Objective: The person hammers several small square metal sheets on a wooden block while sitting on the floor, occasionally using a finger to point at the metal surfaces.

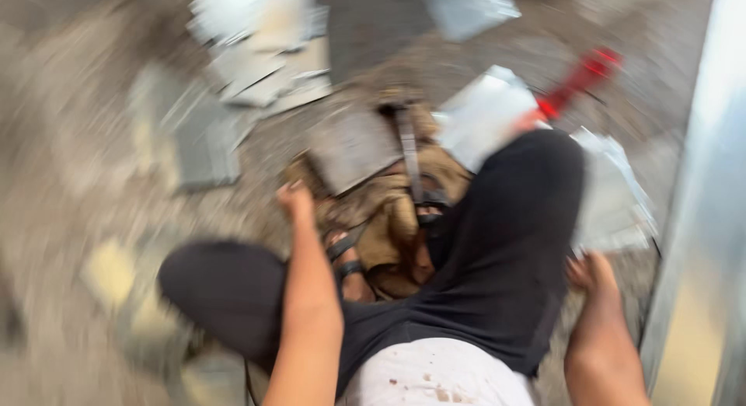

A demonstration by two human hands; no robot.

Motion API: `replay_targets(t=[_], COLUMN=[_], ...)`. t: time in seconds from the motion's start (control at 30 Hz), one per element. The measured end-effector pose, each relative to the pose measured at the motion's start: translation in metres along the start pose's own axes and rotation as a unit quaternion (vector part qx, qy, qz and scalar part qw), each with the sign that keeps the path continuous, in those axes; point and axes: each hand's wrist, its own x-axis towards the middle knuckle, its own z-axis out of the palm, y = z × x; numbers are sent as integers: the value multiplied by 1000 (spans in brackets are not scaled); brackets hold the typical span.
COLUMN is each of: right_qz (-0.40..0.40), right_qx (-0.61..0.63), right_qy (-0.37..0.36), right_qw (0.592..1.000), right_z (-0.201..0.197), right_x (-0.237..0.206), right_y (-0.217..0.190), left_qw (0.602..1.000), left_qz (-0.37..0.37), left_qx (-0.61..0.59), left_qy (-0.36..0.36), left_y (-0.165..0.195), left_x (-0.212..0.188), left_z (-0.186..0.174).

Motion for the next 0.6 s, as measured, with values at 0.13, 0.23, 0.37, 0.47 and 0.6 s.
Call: replay_targets(t=[0.13,0.23,0.37,0.47,0.6], right_qz=[-7,-27,-56,-76,-92], right_qx=[-27,-28,-20,-8,8], right_qy=[86,78,59,57,64], right_qw=[996,996,997,995,994], right_z=[23,59,116,146,159], right_x=[5,9,7,2,-2], right_y=[7,8,3,-2,-4], left_qw=[999,996,996,997,993], left_qz=[-44,-73,-67,-62,-87], left_qx=[9,-29,-25,-31,-39], left_qy=[-12,-46,-48,-41,-64], left_y=[8,10,16,21,18], left_x=[-9,-16,-18,-19,-15], left_z=[-7,-10,-17,-18,-13])
